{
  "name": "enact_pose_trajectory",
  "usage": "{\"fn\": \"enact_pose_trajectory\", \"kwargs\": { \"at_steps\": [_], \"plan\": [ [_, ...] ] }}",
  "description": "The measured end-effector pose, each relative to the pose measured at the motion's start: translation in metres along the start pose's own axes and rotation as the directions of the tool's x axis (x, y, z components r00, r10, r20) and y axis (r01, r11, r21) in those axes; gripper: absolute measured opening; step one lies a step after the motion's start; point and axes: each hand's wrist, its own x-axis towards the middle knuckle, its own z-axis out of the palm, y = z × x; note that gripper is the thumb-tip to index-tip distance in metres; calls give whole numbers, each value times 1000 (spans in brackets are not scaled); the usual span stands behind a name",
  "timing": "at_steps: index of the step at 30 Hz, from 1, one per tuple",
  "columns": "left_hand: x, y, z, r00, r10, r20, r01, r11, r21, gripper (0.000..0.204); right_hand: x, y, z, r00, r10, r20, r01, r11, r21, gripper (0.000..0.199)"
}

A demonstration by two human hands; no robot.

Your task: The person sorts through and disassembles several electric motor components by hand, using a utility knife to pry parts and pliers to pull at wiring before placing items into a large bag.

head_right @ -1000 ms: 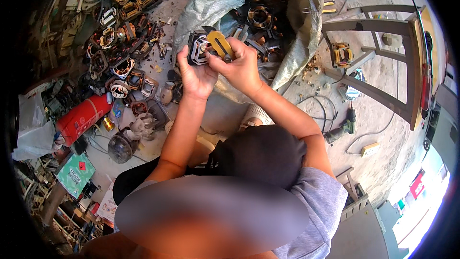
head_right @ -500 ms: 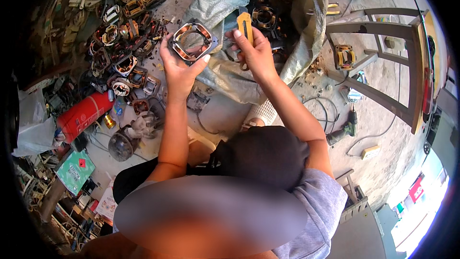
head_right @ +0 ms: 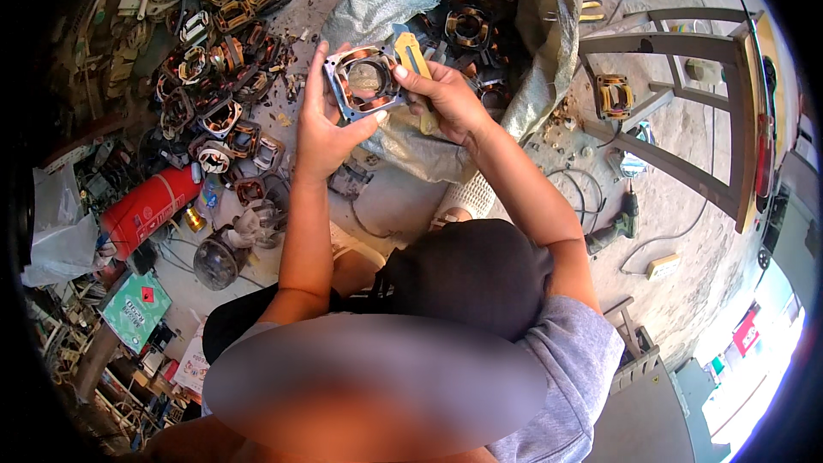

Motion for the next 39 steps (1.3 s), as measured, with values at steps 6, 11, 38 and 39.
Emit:
{"fn": "enact_pose_trajectory", "kwargs": {
  "at_steps": [6, 11, 38, 39],
  "plan": [
    [-1, -11, -3, 999, -29, 23, 32, 992, -121, 97, 0, 8, 2, 999, 47, -7, -46, 993, 108, 16],
    [-2, -19, -2, 999, -3, 37, 11, 974, -225, 93, -1, 11, 4, 998, 25, -54, -21, 996, 85, 19],
    [-3, -44, 1, 997, 55, -56, -71, 930, -359, 107, -3, 19, 12, 975, 166, 146, -192, 964, 184, 19],
    [-4, -45, 5, 994, 48, -99, -89, 879, -468, 109, -4, 20, 11, 980, 158, 117, -161, 987, 17, 25]
  ]
}}
